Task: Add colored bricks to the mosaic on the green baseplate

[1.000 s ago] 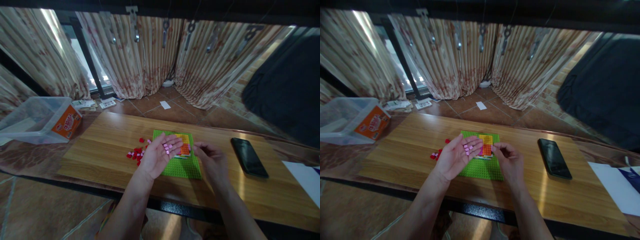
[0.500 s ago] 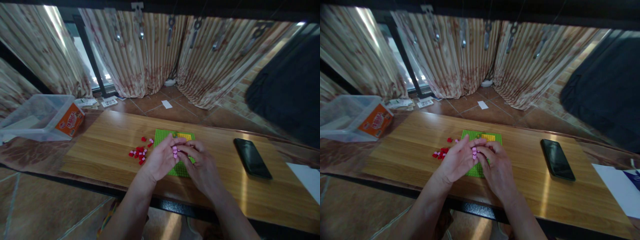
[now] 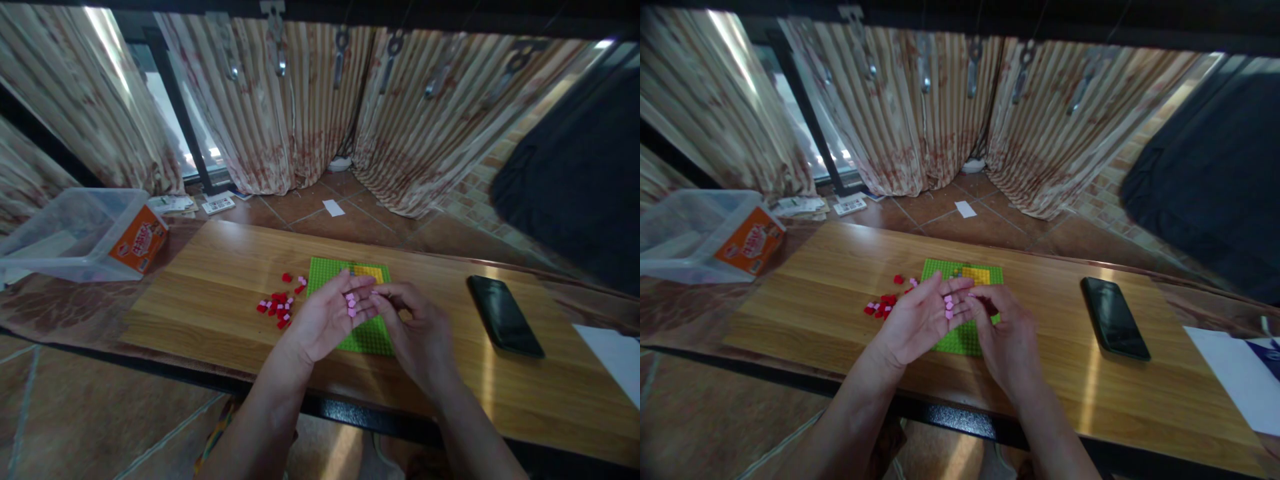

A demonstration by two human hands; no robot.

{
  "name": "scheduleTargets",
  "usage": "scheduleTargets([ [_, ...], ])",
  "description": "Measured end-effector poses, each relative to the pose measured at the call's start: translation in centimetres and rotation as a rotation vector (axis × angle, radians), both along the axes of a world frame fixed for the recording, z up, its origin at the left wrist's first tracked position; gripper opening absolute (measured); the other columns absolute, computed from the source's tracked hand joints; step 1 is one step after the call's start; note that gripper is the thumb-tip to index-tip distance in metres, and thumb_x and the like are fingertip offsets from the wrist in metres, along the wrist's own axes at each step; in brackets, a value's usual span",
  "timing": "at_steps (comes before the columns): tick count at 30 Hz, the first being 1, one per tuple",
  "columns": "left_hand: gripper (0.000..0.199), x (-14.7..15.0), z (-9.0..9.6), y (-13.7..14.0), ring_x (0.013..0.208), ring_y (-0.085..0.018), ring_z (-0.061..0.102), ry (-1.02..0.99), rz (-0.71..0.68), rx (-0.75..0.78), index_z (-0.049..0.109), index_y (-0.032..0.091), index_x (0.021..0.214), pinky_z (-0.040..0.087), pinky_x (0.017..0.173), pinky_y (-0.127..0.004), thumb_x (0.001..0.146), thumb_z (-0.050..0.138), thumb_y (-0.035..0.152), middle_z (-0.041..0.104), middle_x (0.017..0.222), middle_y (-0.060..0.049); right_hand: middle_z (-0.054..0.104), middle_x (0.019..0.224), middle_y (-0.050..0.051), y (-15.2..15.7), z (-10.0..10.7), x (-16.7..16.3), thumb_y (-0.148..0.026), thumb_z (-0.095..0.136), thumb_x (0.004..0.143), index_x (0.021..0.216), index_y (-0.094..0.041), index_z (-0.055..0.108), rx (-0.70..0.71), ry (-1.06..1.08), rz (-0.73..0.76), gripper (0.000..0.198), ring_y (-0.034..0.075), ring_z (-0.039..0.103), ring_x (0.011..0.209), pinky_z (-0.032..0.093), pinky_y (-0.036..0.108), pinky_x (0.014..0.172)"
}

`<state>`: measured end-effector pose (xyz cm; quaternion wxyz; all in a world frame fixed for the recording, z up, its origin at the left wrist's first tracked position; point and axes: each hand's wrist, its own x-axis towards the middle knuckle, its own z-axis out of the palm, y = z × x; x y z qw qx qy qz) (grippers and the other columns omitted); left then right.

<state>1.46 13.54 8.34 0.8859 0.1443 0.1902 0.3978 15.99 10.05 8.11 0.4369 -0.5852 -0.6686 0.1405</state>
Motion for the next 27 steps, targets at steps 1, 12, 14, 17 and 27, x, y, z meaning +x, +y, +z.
scheduleTargets([
  [1,0.037,0.0,0.0,0.0,0.086,-0.016,0.064,0.002,-0.004,0.009,0.068,0.008,0.095,0.044,0.094,-0.032,0.091,0.046,0.037,0.069,0.093,-0.012,0.069,0.084,0.002,0.0,-0.1,0.1,-0.032,0.056,0.087,0.089,-0.025,0.065,0.002,0.022,-0.019,0.012,0.016,0.063,0.072,0.05,0.031,0.07],
  [12,0.03,-0.7,-0.3,0.5,0.092,-0.019,0.066,0.124,0.123,-0.01,0.068,0.007,0.093,0.049,0.09,-0.031,0.088,0.052,0.032,0.07,0.096,-0.015,0.073,0.088,0.006,0.8,-0.9,1.9,-0.039,0.062,0.082,0.094,-0.021,0.07,-0.091,0.277,-0.128,0.023,0.019,0.066,0.075,0.053,0.034,0.071],
  [14,0.028,-0.7,-0.3,0.5,0.088,-0.018,0.067,0.137,0.136,-0.024,0.068,0.007,0.091,0.05,0.087,-0.03,0.087,0.053,0.03,0.071,0.093,-0.014,0.072,0.085,0.005,0.9,-1.1,2.3,-0.04,0.063,0.081,0.093,-0.021,0.07,-0.113,0.28,-0.134,0.023,0.018,0.065,0.073,0.053,0.034,0.069],
  [17,0.027,-0.6,-0.4,0.5,0.085,-0.017,0.067,0.148,0.15,-0.034,0.068,0.007,0.09,0.05,0.087,-0.029,0.087,0.053,0.029,0.07,0.09,-0.013,0.072,0.082,0.005,1.2,-1.2,2.9,-0.04,0.065,0.079,0.09,-0.021,0.07,-0.168,0.315,-0.125,0.023,0.018,0.064,0.072,0.052,0.034,0.069],
  [27,0.027,-0.6,-0.3,0.5,0.083,-0.016,0.067,0.146,0.147,-0.047,0.068,0.006,0.09,0.051,0.085,-0.028,0.088,0.052,0.027,0.07,0.088,-0.012,0.064,0.062,0.0,1.5,-0.6,4.5,-0.043,0.075,0.067,0.075,-0.019,0.071,-0.374,0.415,-0.098,0.026,0.012,0.054,0.056,0.046,0.026,0.055],
])
